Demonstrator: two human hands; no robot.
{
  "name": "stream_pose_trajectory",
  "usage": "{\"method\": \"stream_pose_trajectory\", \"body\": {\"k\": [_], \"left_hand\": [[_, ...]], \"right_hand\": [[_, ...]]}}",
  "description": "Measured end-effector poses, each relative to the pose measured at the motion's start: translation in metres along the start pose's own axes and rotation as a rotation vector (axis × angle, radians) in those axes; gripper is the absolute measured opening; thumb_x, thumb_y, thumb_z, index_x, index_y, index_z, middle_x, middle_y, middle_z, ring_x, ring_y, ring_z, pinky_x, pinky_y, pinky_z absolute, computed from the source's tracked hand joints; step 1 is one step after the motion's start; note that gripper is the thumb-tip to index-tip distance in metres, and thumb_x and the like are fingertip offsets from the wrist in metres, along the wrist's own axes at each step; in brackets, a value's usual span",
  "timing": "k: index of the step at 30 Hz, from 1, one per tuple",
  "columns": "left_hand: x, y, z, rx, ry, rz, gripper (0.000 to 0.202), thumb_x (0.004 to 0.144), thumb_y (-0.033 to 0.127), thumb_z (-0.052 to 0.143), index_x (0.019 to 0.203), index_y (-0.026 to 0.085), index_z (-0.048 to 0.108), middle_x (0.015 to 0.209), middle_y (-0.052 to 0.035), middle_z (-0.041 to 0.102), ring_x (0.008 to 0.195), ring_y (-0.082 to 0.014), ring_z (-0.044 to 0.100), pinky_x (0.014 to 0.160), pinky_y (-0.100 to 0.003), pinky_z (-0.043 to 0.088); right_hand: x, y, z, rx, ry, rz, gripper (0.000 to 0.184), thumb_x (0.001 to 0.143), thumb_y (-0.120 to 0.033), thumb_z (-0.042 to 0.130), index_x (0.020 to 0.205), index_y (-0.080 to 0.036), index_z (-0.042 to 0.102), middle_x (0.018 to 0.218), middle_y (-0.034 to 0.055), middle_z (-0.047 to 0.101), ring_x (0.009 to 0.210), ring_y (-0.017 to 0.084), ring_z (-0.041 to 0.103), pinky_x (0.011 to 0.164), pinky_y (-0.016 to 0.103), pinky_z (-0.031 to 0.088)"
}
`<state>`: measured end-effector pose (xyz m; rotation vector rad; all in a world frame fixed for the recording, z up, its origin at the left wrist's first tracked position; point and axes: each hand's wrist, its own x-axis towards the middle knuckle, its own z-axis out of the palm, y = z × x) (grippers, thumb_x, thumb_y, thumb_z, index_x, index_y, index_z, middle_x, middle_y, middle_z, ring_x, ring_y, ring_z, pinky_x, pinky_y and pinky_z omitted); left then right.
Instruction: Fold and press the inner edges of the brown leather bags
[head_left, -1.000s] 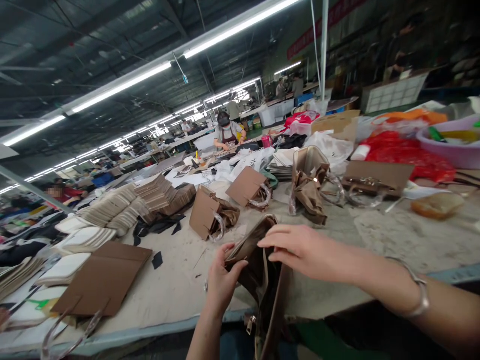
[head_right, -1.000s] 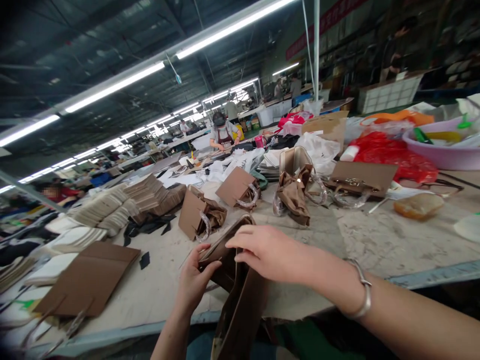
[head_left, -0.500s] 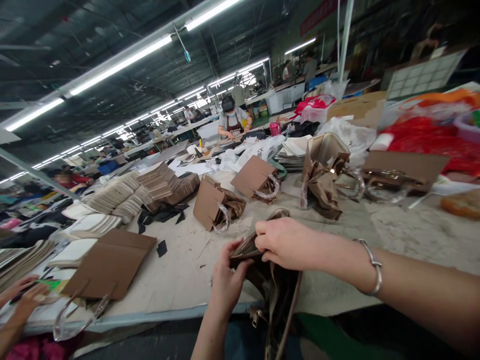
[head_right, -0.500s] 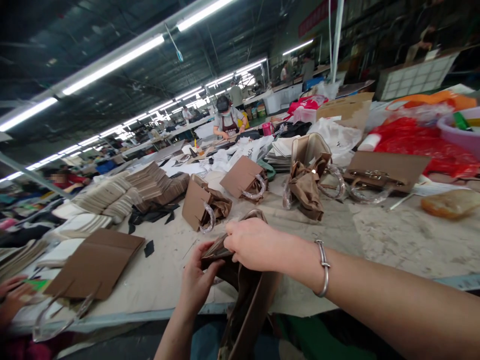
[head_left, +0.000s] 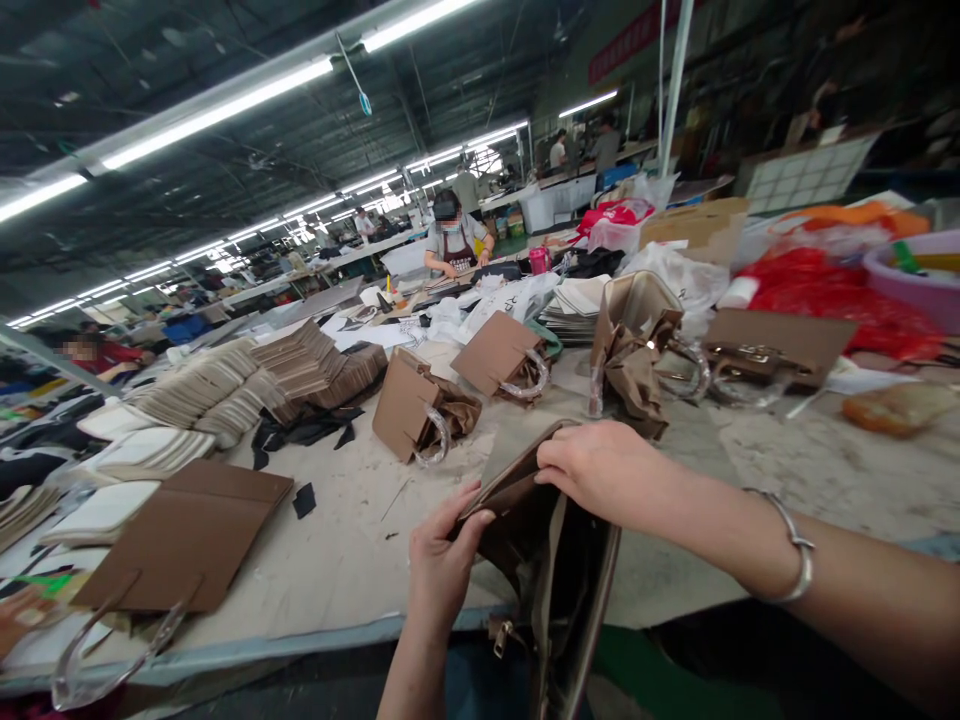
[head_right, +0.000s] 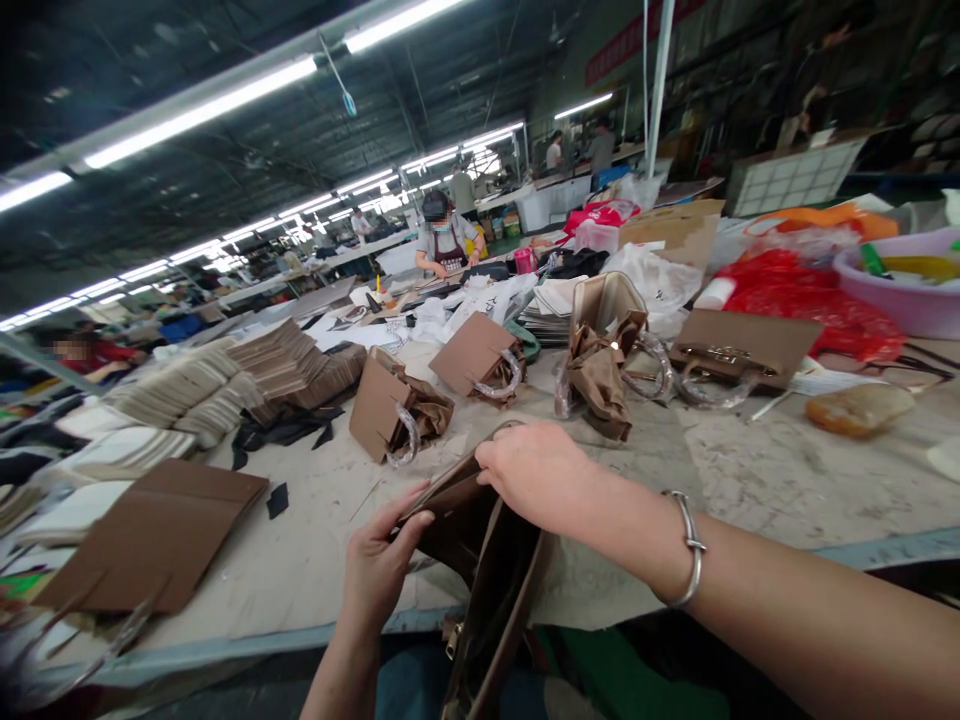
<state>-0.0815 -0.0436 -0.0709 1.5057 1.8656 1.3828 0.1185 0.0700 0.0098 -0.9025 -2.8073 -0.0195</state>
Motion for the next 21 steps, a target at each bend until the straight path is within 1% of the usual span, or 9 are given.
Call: {"method": "stream_pose_trajectory", "body": {"k": [3, 11, 17, 21], "left_hand": [[0.000, 0.002, 0.004, -0.004, 0.045, -0.015, 0.024, 0.074, 0.033, 0.068, 0.096, 0.023, 0.072, 0.099, -0.0040, 0.072, 0.096, -0.0216, 0.066, 0.091, -0.036, 0.051], [0.001, 0.008, 0.015, 0.024, 0.151, 0.025, 0.018, 0.075, 0.029, 0.066, 0.090, 0.021, 0.073, 0.091, -0.0040, 0.073, 0.087, -0.0199, 0.067, 0.084, -0.033, 0.054], [-0.001, 0.006, 0.020, 0.088, 0.196, 0.076, 0.018, 0.077, 0.029, 0.065, 0.090, 0.021, 0.073, 0.090, -0.0032, 0.073, 0.085, -0.0188, 0.067, 0.081, -0.030, 0.053], [-0.002, 0.005, 0.021, 0.111, 0.206, 0.077, 0.019, 0.078, 0.031, 0.064, 0.092, 0.021, 0.072, 0.090, -0.0028, 0.073, 0.085, -0.0187, 0.067, 0.080, -0.029, 0.053]], "right_hand": [[0.003, 0.002, 0.003, -0.017, 0.023, 0.041, 0.018, 0.085, -0.035, 0.054, 0.075, -0.022, 0.062, 0.076, 0.0014, 0.069, 0.073, 0.020, 0.063, 0.058, 0.027, 0.038], [0.008, 0.006, 0.006, -0.037, 0.035, 0.083, 0.021, 0.085, -0.036, 0.053, 0.074, -0.021, 0.064, 0.077, 0.0038, 0.070, 0.074, 0.021, 0.064, 0.058, 0.027, 0.039], [0.010, 0.010, 0.011, -0.010, 0.075, 0.109, 0.020, 0.083, -0.036, 0.054, 0.076, -0.021, 0.065, 0.077, 0.0039, 0.070, 0.073, 0.021, 0.065, 0.058, 0.027, 0.041], [0.013, 0.010, 0.010, -0.002, 0.072, 0.123, 0.020, 0.082, -0.036, 0.055, 0.075, -0.022, 0.067, 0.077, 0.0037, 0.071, 0.074, 0.022, 0.065, 0.059, 0.027, 0.043]]}}
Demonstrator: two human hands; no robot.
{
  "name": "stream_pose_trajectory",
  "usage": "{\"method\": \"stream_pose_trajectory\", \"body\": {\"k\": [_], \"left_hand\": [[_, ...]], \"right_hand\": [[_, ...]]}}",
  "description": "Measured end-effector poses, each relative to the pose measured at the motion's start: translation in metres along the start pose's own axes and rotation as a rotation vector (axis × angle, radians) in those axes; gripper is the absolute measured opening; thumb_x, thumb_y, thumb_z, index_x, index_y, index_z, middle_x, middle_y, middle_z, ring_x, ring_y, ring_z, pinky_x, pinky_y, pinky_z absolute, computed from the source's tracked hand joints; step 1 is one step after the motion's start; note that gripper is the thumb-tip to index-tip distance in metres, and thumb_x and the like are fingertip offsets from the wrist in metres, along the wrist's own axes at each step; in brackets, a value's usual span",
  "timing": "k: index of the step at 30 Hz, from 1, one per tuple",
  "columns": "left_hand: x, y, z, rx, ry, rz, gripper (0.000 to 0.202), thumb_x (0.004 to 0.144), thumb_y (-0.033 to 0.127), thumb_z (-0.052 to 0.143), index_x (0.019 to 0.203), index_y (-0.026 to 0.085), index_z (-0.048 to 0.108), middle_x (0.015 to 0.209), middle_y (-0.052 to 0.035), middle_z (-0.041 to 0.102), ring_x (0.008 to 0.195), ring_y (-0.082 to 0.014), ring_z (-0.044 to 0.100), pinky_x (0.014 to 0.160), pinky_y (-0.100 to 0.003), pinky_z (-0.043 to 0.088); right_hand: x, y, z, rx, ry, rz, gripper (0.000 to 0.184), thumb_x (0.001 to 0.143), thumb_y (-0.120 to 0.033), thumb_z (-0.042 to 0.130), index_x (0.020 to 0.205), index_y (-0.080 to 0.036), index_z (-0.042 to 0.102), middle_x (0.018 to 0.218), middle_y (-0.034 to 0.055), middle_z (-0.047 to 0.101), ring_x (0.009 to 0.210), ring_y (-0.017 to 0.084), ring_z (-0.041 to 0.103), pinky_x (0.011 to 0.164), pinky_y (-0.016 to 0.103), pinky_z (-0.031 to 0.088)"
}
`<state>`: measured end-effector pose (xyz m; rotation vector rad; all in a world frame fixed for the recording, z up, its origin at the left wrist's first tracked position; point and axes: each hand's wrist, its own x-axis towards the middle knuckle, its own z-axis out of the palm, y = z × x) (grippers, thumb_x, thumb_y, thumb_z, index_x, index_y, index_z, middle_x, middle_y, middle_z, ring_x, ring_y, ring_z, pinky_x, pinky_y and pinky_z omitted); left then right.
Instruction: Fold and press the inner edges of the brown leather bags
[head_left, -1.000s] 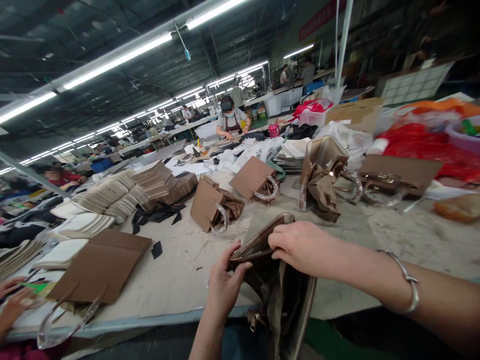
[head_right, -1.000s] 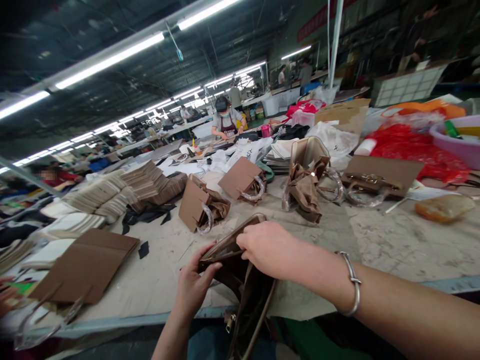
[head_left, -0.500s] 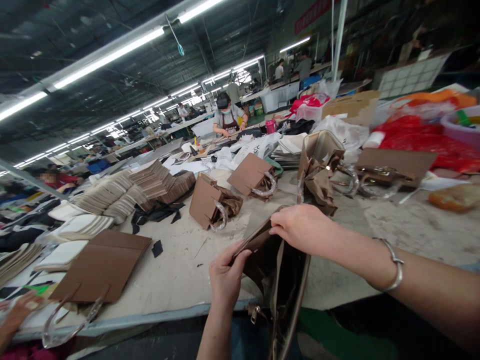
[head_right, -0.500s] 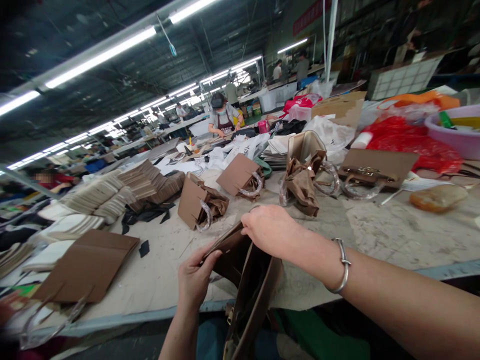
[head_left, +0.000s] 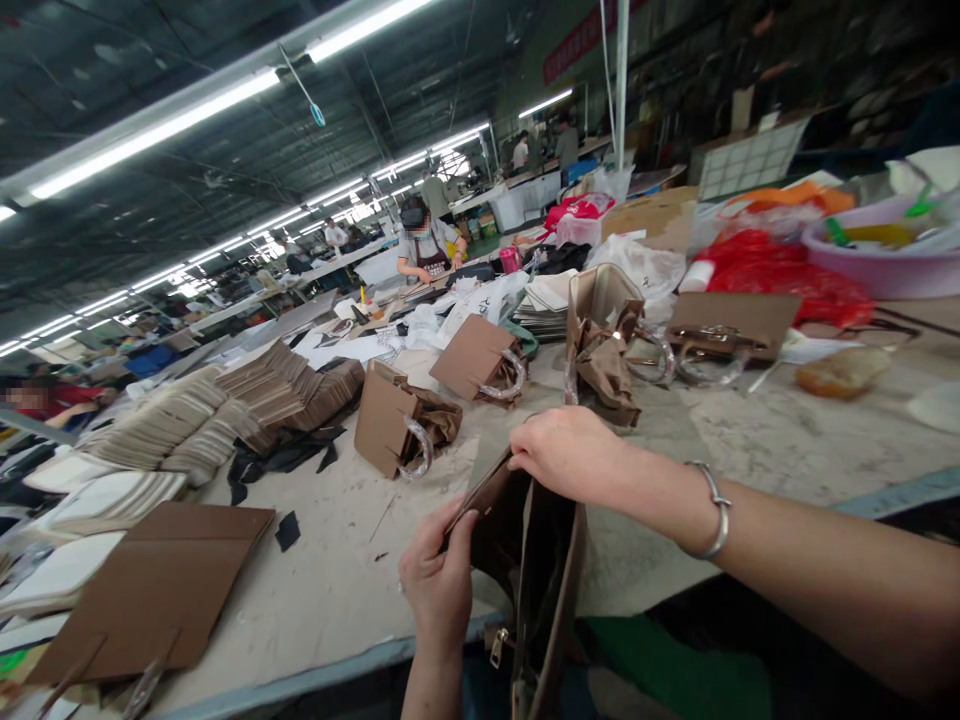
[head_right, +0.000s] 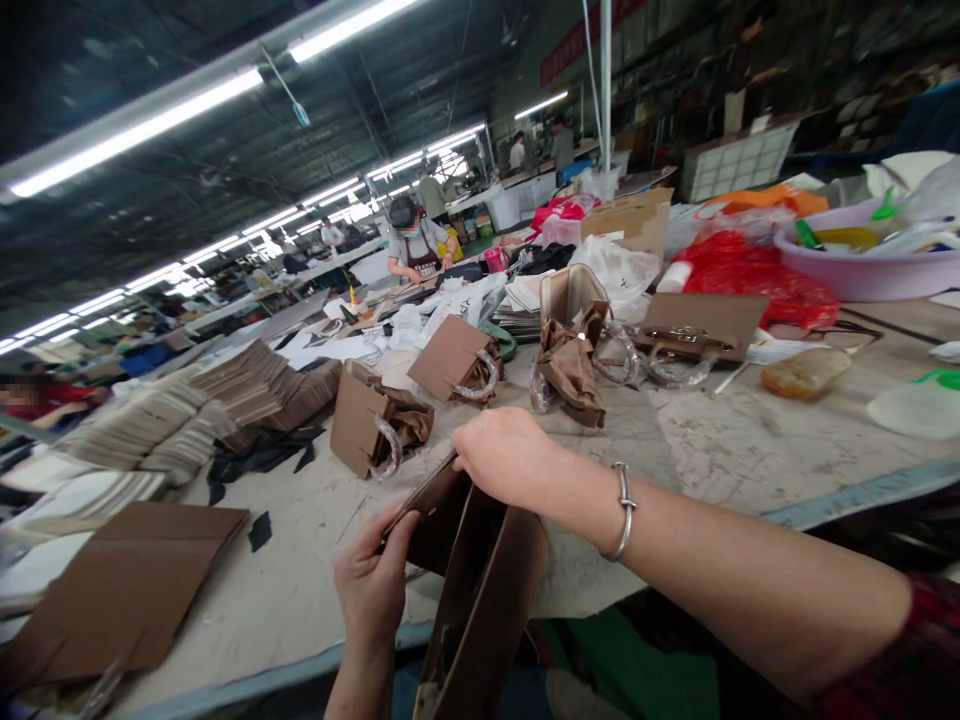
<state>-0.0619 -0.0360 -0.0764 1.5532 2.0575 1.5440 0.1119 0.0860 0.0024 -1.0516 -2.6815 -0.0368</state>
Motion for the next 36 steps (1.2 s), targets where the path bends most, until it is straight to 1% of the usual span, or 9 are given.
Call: {"method": "stream_pose_trajectory", "body": {"k": [10, 19, 22, 24, 26, 28, 31, 34, 36], "left_hand": [[-0.003, 0.005, 0.001, -0.012, -0.040, 0.014, 0.017, 0.079, 0.030, 0.062, 0.090, 0.020, 0.071, 0.094, -0.0040, 0.071, 0.089, -0.0190, 0.065, 0.083, -0.030, 0.051], [-0.002, 0.006, -0.002, -0.034, -0.096, 0.017, 0.016, 0.079, 0.030, 0.062, 0.088, 0.019, 0.069, 0.092, -0.0038, 0.070, 0.088, -0.0181, 0.063, 0.081, -0.028, 0.050], [0.005, 0.012, -0.005, -0.008, -0.154, -0.008, 0.017, 0.080, 0.032, 0.061, 0.086, 0.018, 0.068, 0.085, -0.0031, 0.069, 0.080, -0.0166, 0.062, 0.073, -0.026, 0.049], [0.010, 0.017, -0.008, 0.050, -0.213, -0.025, 0.022, 0.078, 0.034, 0.062, 0.091, 0.018, 0.067, 0.081, -0.0024, 0.068, 0.073, -0.0154, 0.061, 0.068, -0.025, 0.049], [0.014, 0.020, -0.008, 0.088, -0.276, -0.014, 0.031, 0.075, 0.036, 0.066, 0.100, 0.019, 0.066, 0.086, -0.0030, 0.068, 0.073, -0.0156, 0.061, 0.068, -0.025, 0.049], [0.016, 0.022, -0.006, 0.085, -0.310, 0.022, 0.029, 0.076, 0.036, 0.066, 0.099, 0.020, 0.069, 0.090, -0.0041, 0.068, 0.078, -0.0167, 0.062, 0.070, -0.026, 0.049], [0.012, 0.019, 0.000, 0.044, -0.269, 0.059, 0.019, 0.081, 0.033, 0.059, 0.086, 0.019, 0.072, 0.090, -0.0052, 0.068, 0.085, -0.0183, 0.062, 0.076, -0.027, 0.050], [0.007, 0.016, 0.006, 0.032, -0.197, 0.074, 0.018, 0.082, 0.031, 0.058, 0.087, 0.019, 0.072, 0.093, -0.0056, 0.068, 0.089, -0.0194, 0.062, 0.081, -0.029, 0.049], [0.004, 0.015, 0.009, 0.040, -0.158, 0.092, 0.018, 0.082, 0.030, 0.058, 0.086, 0.019, 0.071, 0.090, -0.0059, 0.069, 0.087, -0.0194, 0.063, 0.079, -0.029, 0.050]], "right_hand": [[0.003, -0.001, -0.005, -0.018, -0.060, 0.019, 0.022, 0.082, -0.036, 0.055, 0.076, -0.020, 0.069, 0.073, 0.0063, 0.070, 0.072, 0.023, 0.066, 0.059, 0.028, 0.046], [0.001, -0.001, -0.004, -0.012, -0.026, 0.011, 0.022, 0.082, -0.033, 0.053, 0.074, -0.019, 0.068, 0.074, 0.0070, 0.070, 0.071, 0.022, 0.065, 0.059, 0.027, 0.045], [0.003, -0.001, -0.004, -0.005, -0.050, 0.028, 0.023, 0.082, -0.035, 0.053, 0.075, -0.019, 0.068, 0.075, 0.0077, 0.070, 0.072, 0.022, 0.065, 0.061, 0.027, 0.045], [0.004, -0.001, -0.004, -0.006, -0.065, 0.038, 0.024, 0.082, -0.036, 0.053, 0.076, -0.019, 0.068, 0.075, 0.0072, 0.070, 0.072, 0.022, 0.065, 0.061, 0.028, 0.046], [0.004, -0.001, -0.004, -0.011, -0.061, 0.036, 0.023, 0.083, -0.036, 0.053, 0.076, -0.020, 0.068, 0.076, 0.0062, 0.070, 0.072, 0.023, 0.065, 0.061, 0.029, 0.046], [0.004, -0.001, -0.003, -0.012, -0.046, 0.032, 0.022, 0.083, -0.036, 0.054, 0.077, -0.021, 0.067, 0.077, 0.0055, 0.071, 0.073, 0.023, 0.065, 0.061, 0.029, 0.046], [0.003, -0.001, -0.003, -0.012, -0.029, 0.031, 0.022, 0.082, -0.037, 0.055, 0.076, -0.020, 0.067, 0.077, 0.0058, 0.071, 0.074, 0.023, 0.066, 0.061, 0.028, 0.046], [0.002, -0.001, -0.005, -0.014, -0.041, 0.026, 0.022, 0.082, -0.038, 0.055, 0.077, -0.020, 0.068, 0.076, 0.0060, 0.070, 0.074, 0.022, 0.066, 0.062, 0.028, 0.046], [0.001, 0.000, -0.006, -0.022, -0.054, 0.026, 0.022, 0.083, -0.038, 0.054, 0.077, -0.020, 0.068, 0.076, 0.0058, 0.071, 0.073, 0.022, 0.065, 0.062, 0.028, 0.046]]}}
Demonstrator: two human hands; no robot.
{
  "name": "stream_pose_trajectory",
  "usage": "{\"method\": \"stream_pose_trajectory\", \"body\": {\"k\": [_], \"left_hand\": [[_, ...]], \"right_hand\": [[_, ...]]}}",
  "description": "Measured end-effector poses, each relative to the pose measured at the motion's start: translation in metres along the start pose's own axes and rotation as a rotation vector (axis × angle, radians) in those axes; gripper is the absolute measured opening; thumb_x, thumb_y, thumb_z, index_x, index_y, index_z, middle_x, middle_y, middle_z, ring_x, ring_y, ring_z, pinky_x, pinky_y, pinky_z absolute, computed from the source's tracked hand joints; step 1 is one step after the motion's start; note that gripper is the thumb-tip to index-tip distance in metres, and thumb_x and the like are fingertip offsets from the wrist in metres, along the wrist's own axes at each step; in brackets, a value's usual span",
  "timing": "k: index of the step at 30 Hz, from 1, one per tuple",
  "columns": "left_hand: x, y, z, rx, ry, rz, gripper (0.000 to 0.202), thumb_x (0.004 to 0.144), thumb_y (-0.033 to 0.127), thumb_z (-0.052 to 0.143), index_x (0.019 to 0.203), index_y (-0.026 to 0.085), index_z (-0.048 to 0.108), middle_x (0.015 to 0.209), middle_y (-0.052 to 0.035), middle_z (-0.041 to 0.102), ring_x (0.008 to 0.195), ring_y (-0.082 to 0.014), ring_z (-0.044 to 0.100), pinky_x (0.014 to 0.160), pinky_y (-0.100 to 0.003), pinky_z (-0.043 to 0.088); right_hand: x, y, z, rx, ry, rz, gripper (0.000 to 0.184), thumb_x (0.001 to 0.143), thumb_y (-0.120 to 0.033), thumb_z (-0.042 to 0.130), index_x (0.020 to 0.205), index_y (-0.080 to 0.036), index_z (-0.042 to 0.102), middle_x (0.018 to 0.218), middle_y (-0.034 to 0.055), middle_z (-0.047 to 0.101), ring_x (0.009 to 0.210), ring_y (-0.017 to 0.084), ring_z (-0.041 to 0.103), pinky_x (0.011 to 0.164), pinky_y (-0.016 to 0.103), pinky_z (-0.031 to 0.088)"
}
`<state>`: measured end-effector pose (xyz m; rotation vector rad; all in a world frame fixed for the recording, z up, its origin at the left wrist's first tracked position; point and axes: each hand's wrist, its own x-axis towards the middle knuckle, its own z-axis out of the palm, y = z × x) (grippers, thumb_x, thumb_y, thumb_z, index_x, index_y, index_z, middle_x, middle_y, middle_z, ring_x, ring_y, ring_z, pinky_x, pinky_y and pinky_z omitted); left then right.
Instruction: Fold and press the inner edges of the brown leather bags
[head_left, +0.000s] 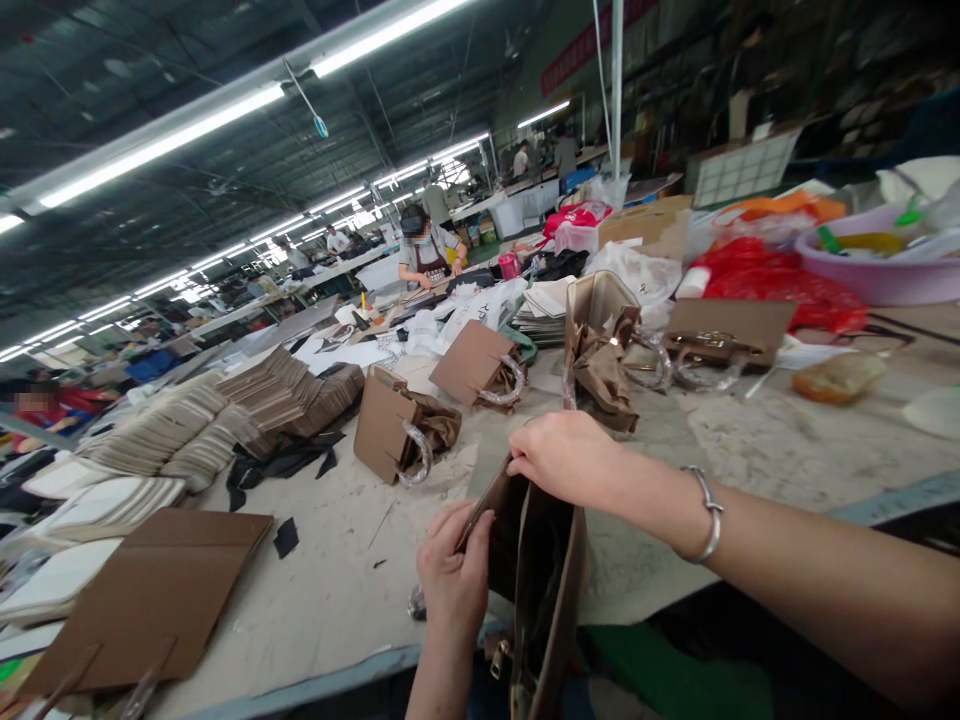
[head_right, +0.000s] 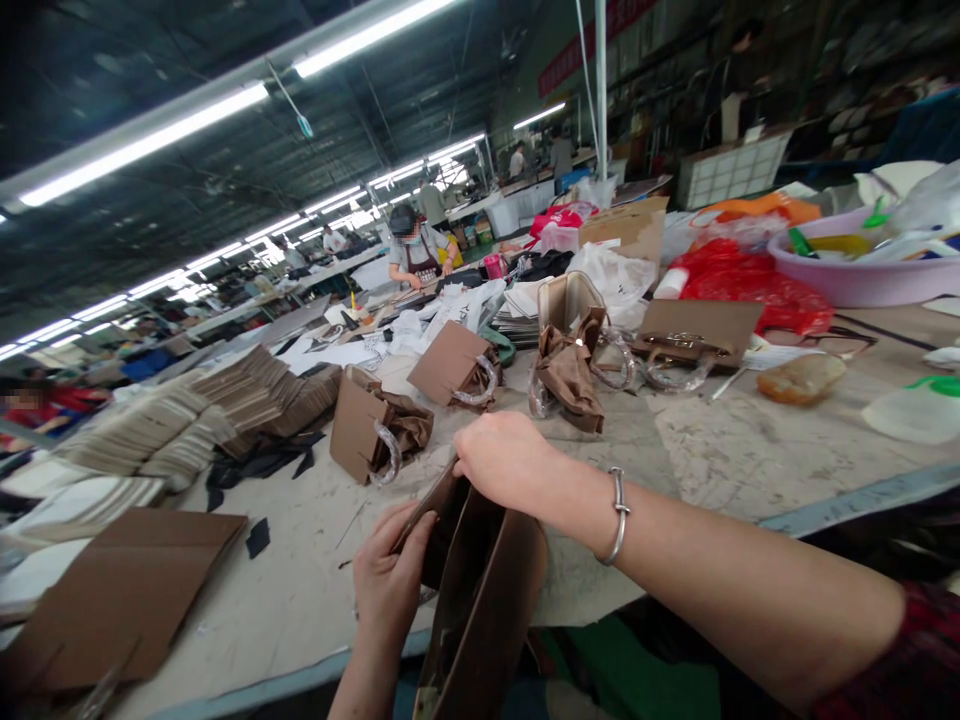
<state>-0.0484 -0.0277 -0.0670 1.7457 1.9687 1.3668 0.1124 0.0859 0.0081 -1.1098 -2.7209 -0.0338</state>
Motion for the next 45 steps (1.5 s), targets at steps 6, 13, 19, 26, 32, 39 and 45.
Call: {"method": "stream_pose_trajectory", "body": {"k": [6, 13, 19, 26, 32, 39, 45], "left_hand": [[-0.002, 0.001, 0.003, 0.043, 0.055, 0.092, 0.014, 0.080, 0.026, 0.059, 0.084, 0.018, 0.071, 0.085, -0.0052, 0.069, 0.081, -0.0183, 0.064, 0.075, -0.028, 0.051], [-0.003, -0.002, -0.002, 0.078, 0.033, 0.093, 0.016, 0.081, 0.027, 0.059, 0.086, 0.018, 0.071, 0.088, -0.0057, 0.069, 0.082, -0.0182, 0.064, 0.075, -0.028, 0.052], [-0.004, -0.004, -0.005, 0.079, 0.031, 0.070, 0.018, 0.081, 0.030, 0.059, 0.084, 0.018, 0.071, 0.088, -0.0060, 0.069, 0.083, -0.0190, 0.064, 0.075, -0.028, 0.052], [-0.005, -0.001, -0.006, 0.100, 0.011, 0.069, 0.018, 0.081, 0.031, 0.059, 0.084, 0.018, 0.071, 0.088, -0.0058, 0.069, 0.083, -0.0189, 0.064, 0.075, -0.027, 0.051], [-0.004, -0.002, -0.005, 0.093, -0.006, 0.050, 0.018, 0.081, 0.031, 0.058, 0.086, 0.018, 0.070, 0.090, -0.0053, 0.068, 0.084, -0.0180, 0.063, 0.076, -0.026, 0.050], [-0.001, -0.003, -0.008, 0.096, -0.056, 0.024, 0.019, 0.082, 0.033, 0.057, 0.085, 0.018, 0.069, 0.088, -0.0044, 0.066, 0.084, -0.0173, 0.062, 0.077, -0.025, 0.048], [-0.001, 0.005, -0.010, 0.134, -0.139, 0.018, 0.022, 0.085, 0.034, 0.053, 0.084, 0.018, 0.068, 0.085, -0.0037, 0.065, 0.080, -0.0162, 0.060, 0.072, -0.024, 0.047]], "right_hand": [[-0.002, 0.001, 0.002, 0.011, 0.014, -0.007, 0.022, 0.083, -0.037, 0.054, 0.077, -0.020, 0.068, 0.075, 0.0070, 0.070, 0.072, 0.023, 0.066, 0.060, 0.028, 0.046], [-0.005, 0.011, -0.005, 0.031, 0.011, -0.111, 0.025, 0.080, -0.042, 0.059, 0.077, -0.019, 0.068, 0.074, 0.0069, 0.070, 0.072, 0.022, 0.065, 0.058, 0.026, 0.043], [-0.013, 0.032, -0.011, 0.006, 0.003, -0.226, 0.018, 0.081, -0.035, 0.059, 0.081, -0.019, 0.067, 0.076, 0.0067, 0.069, 0.075, 0.021, 0.065, 0.060, 0.025, 0.040], [-0.016, 0.031, -0.007, 0.061, 0.081, -0.063, 0.014, 0.082, -0.032, 0.058, 0.088, -0.019, 0.061, 0.079, 0.0050, 0.070, 0.074, 0.019, 0.064, 0.061, 0.025, 0.040], [-0.016, 0.030, -0.009, 0.059, 0.108, -0.092, 0.012, 0.083, -0.028, 0.056, 0.090, -0.020, 0.061, 0.083, 0.0052, 0.070, 0.078, 0.020, 0.065, 0.062, 0.025, 0.040], [-0.015, 0.033, -0.006, 0.073, 0.090, -0.111, 0.013, 0.085, -0.028, 0.054, 0.085, -0.020, 0.064, 0.085, 0.0054, 0.070, 0.081, 0.019, 0.064, 0.064, 0.025, 0.039], [-0.011, 0.033, -0.004, 0.070, 0.091, -0.117, 0.015, 0.085, -0.029, 0.052, 0.081, -0.020, 0.064, 0.081, 0.0049, 0.070, 0.078, 0.019, 0.064, 0.061, 0.025, 0.039]]}}
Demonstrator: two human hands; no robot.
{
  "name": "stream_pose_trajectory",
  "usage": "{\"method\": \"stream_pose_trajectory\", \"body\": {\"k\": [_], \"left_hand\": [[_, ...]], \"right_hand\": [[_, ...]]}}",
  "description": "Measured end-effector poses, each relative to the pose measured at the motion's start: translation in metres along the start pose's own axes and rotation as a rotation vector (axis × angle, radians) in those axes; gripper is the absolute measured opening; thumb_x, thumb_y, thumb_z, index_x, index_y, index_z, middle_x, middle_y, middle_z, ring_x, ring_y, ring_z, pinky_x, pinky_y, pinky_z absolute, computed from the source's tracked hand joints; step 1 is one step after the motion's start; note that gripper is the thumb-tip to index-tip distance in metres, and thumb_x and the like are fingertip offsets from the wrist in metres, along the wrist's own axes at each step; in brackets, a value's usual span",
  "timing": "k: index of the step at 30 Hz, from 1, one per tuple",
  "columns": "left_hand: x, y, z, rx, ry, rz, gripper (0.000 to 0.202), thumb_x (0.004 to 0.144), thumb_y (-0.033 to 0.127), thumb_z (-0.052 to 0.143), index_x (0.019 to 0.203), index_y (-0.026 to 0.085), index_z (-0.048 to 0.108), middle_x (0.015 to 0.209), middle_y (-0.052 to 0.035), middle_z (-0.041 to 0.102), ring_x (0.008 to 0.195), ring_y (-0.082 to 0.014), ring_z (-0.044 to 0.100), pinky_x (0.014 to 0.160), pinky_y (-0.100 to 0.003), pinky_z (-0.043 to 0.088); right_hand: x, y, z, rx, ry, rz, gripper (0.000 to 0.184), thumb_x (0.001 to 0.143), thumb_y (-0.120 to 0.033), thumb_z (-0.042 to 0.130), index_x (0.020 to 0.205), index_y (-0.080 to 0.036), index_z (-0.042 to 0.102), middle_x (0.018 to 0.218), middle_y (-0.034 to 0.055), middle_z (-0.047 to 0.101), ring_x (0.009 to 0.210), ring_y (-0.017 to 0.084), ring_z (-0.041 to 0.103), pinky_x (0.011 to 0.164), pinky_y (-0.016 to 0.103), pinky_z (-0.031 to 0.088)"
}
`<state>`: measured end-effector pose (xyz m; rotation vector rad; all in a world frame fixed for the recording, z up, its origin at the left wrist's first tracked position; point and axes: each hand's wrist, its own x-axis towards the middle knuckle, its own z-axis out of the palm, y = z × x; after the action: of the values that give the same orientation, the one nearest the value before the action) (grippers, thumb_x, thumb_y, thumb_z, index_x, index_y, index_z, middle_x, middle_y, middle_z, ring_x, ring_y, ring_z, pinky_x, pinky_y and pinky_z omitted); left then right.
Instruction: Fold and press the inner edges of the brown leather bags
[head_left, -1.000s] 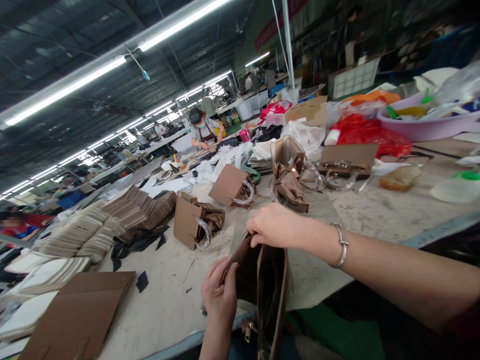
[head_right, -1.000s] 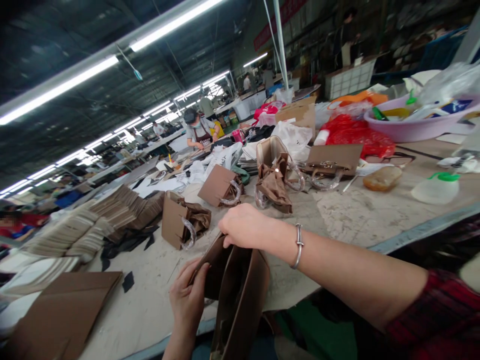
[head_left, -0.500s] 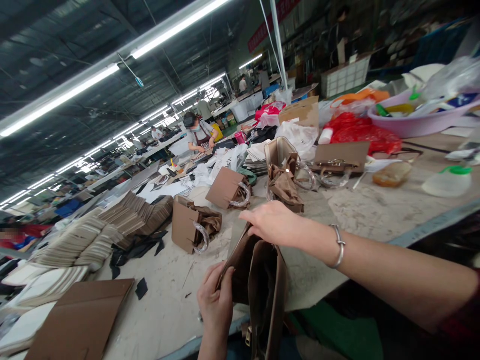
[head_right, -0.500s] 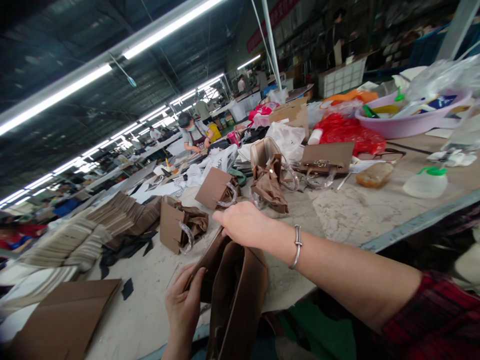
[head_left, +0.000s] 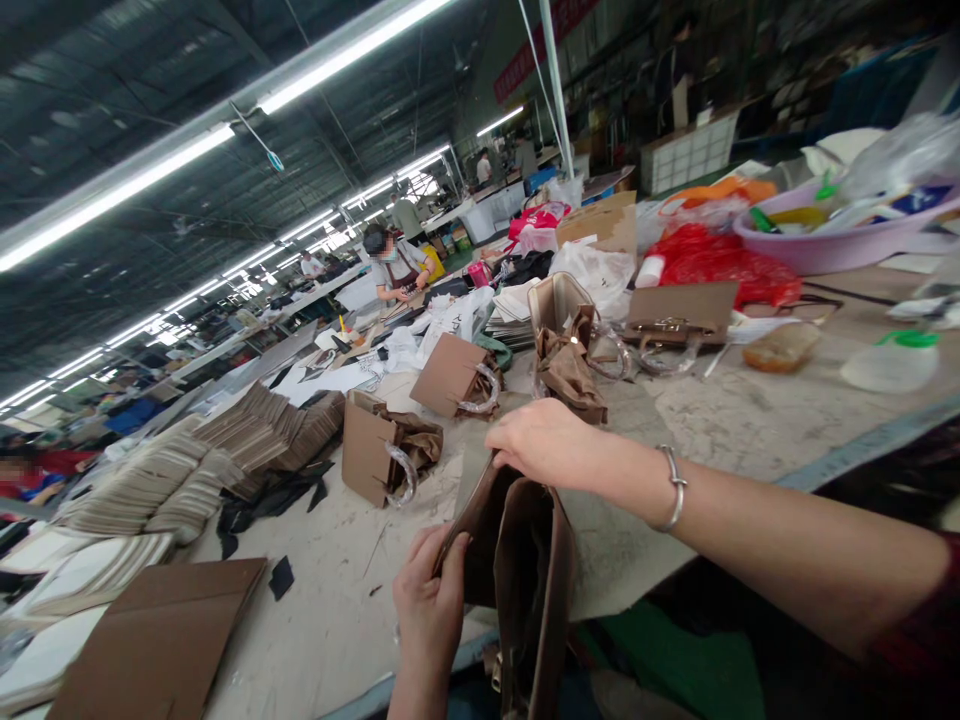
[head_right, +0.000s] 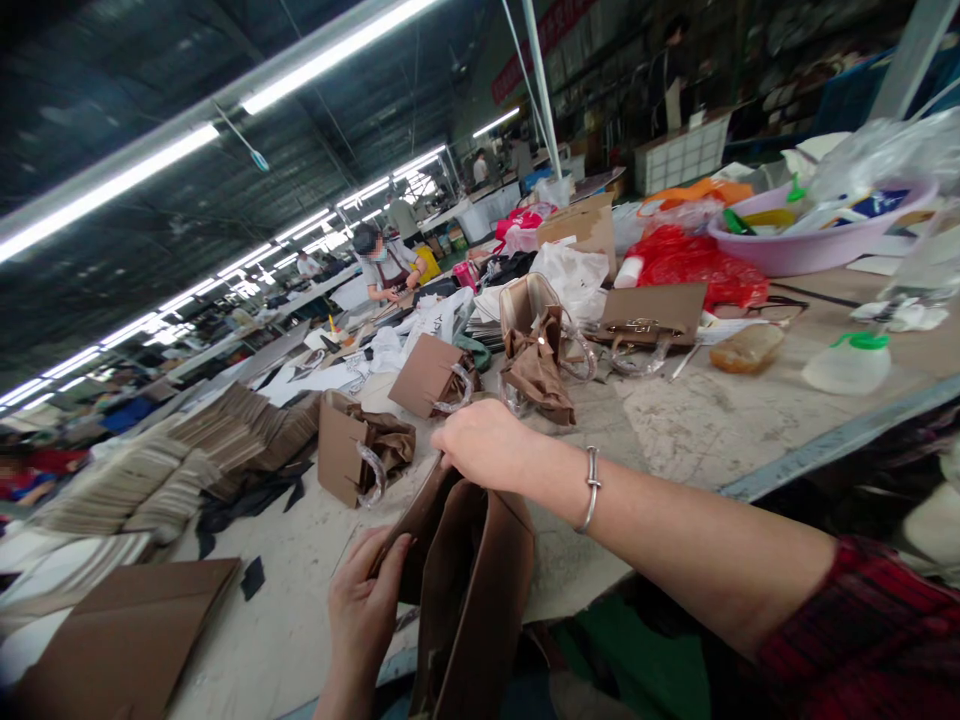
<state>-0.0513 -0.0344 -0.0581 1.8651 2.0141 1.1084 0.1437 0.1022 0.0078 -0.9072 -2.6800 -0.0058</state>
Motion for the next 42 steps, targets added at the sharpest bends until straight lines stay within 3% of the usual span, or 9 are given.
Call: {"method": "stream_pose_trajectory", "body": {"k": [5, 8, 10, 14, 18, 22, 30, 37, 42], "left_hand": [[0.011, 0.014, -0.021, 0.084, -0.239, -0.025, 0.024, 0.083, 0.037, 0.053, 0.088, 0.019, 0.068, 0.086, -0.0045, 0.067, 0.080, -0.0181, 0.061, 0.072, -0.026, 0.047], [0.029, 0.028, -0.039, 0.201, -0.487, -0.095, 0.039, 0.075, 0.039, 0.062, 0.111, 0.025, 0.063, 0.094, -0.0028, 0.070, 0.084, -0.0203, 0.063, 0.073, -0.027, 0.047], [0.046, 0.039, -0.043, 0.311, -0.562, -0.077, 0.053, 0.071, 0.042, 0.065, 0.121, 0.029, 0.057, 0.102, -0.0024, 0.069, 0.090, -0.0218, 0.063, 0.075, -0.027, 0.046], [0.076, 0.055, -0.024, 0.520, -0.523, 0.100, 0.031, 0.084, 0.046, 0.051, 0.100, 0.024, 0.067, 0.091, -0.0027, 0.071, 0.081, -0.0190, 0.063, 0.066, -0.025, 0.039], [0.086, 0.059, 0.002, 0.741, -0.459, 0.180, 0.034, 0.090, 0.035, 0.041, 0.072, 0.019, 0.065, 0.066, -0.0029, 0.067, 0.063, -0.0164, 0.060, 0.055, -0.026, 0.027], [0.081, 0.060, 0.007, 0.800, -0.387, 0.181, 0.032, 0.091, 0.034, 0.041, 0.071, 0.020, 0.062, 0.067, -0.0029, 0.066, 0.063, -0.0168, 0.060, 0.054, -0.027, 0.022], [0.077, 0.067, 0.005, 0.824, -0.416, 0.137, 0.034, 0.090, 0.037, 0.040, 0.069, 0.020, 0.060, 0.064, -0.0021, 0.065, 0.063, -0.0172, 0.060, 0.053, -0.027, 0.022], [0.082, 0.074, 0.000, 0.834, -0.524, 0.120, 0.027, 0.090, 0.035, 0.041, 0.078, 0.021, 0.061, 0.073, -0.0037, 0.067, 0.069, -0.0186, 0.061, 0.056, -0.027, 0.028], [0.097, 0.076, -0.001, 0.599, -0.605, 0.218, 0.020, 0.082, 0.036, 0.054, 0.098, 0.025, 0.061, 0.079, 0.0002, 0.068, 0.074, -0.0168, 0.061, 0.059, -0.024, 0.033]], "right_hand": [[-0.001, 0.002, 0.000, 0.000, 0.014, 0.003, 0.013, 0.084, -0.027, 0.054, 0.079, -0.019, 0.063, 0.080, 0.0055, 0.070, 0.076, 0.020, 0.064, 0.061, 0.026, 0.039], [-0.001, 0.002, -0.001, 0.002, 0.012, -0.007, 0.012, 0.083, -0.025, 0.054, 0.078, -0.019, 0.064, 0.079, 0.0060, 0.069, 0.075, 0.020, 0.064, 0.060, 0.026, 0.039], [-0.001, 0.002, -0.002, -0.001, 0.022, -0.012, 0.013, 0.083, -0.023, 0.053, 0.078, -0.018, 0.064, 0.078, 0.0066, 0.069, 0.074, 0.020, 0.064, 0.059, 0.026, 0.039], [-0.002, 0.004, -0.001, -0.006, 0.032, -0.006, 0.015, 0.083, -0.022, 0.051, 0.078, -0.017, 0.065, 0.077, 0.0071, 0.069, 0.071, 0.020, 0.063, 0.058, 0.026, 0.039], [-0.005, 0.011, 0.000, -0.011, 0.031, 0.023, 0.014, 0.082, -0.025, 0.053, 0.078, -0.019, 0.065, 0.079, 0.0062, 0.069, 0.074, 0.020, 0.064, 0.060, 0.026, 0.041], [-0.009, 0.018, -0.004, -0.016, 0.009, 0.019, 0.020, 0.080, -0.038, 0.058, 0.085, -0.020, 0.066, 0.083, 0.0059, 0.069, 0.080, 0.022, 0.064, 0.062, 0.026, 0.042], [-0.010, 0.014, -0.002, -0.013, 0.064, 0.067, 0.014, 0.080, -0.021, 0.052, 0.081, -0.016, 0.066, 0.083, 0.0088, 0.069, 0.076, 0.022, 0.064, 0.062, 0.028, 0.045], [-0.005, 0.011, -0.002, -0.024, 0.044, 0.087, 0.016, 0.081, -0.016, 0.050, 0.078, -0.015, 0.066, 0.079, 0.0094, 0.068, 0.073, 0.022, 0.065, 0.061, 0.028, 0.046], [-0.003, 0.012, 0.000, -0.016, 0.021, 0.067, 0.018, 0.082, -0.017, 0.048, 0.080, -0.015, 0.066, 0.081, 0.0089, 0.068, 0.075, 0.021, 0.064, 0.062, 0.028, 0.046]]}}
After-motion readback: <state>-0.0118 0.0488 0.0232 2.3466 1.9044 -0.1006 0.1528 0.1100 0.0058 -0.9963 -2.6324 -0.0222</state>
